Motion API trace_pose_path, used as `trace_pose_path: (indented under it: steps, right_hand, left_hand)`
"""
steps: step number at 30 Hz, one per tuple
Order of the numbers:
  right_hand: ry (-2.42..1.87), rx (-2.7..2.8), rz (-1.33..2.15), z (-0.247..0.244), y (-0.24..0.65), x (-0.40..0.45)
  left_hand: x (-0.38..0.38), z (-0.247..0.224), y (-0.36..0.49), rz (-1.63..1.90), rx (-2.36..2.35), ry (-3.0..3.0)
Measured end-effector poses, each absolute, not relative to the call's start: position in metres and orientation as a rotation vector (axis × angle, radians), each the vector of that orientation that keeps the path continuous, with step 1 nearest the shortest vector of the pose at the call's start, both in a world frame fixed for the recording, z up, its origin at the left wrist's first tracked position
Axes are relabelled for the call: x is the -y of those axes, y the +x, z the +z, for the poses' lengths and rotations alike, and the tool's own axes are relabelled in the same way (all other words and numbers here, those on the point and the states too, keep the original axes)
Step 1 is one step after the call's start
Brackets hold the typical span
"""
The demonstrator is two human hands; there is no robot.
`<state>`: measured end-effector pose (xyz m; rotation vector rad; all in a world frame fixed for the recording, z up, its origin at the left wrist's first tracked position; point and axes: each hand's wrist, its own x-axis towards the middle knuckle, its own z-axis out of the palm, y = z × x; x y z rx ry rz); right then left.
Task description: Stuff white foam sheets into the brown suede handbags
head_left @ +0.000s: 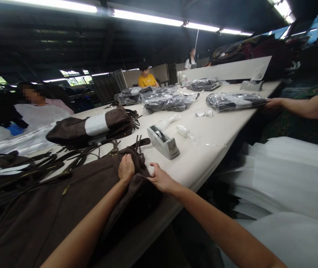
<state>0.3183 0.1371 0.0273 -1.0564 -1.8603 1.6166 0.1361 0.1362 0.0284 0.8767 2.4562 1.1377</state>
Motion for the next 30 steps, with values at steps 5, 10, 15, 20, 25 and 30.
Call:
trace_pose_path:
  steps: [5, 10, 15, 20, 25, 30]
  right_hand:
    - [-0.838, 2.046, 1.190, 0.031, 0.336, -0.123]
    - [-0.768, 2.038, 1.498, 0.035, 0.346, -0.119]
    - [-0.884, 2.125, 1.443, 0.060, 0.332, -0.115]
    - [-1.064, 2.153, 1.065, 0.062, 0.332, -0.092]
    - [-1.065, 1.904, 0.976, 0.018, 0.349, -0.060]
    - [-1.023, 1.790, 0.681, -0.015, 0.341, -0.046]
  left_hand:
    - [-0.143, 0.035, 0.146, 1.190, -2.552, 0.659]
    - [-0.152, 0.034, 0.156, 1.203, -2.674, 0.540]
    - [-0.158, 0.028, 0.167, 1.193, -2.791, 0.677]
    - [-0.165, 0.027, 0.166, 1.098, -2.879, 0.698]
    - [-0.182, 0.025, 0.156, 0.999, -2.945, 0.640]
    - [-0.193, 0.023, 0.149, 0.983, -2.982, 0.725]
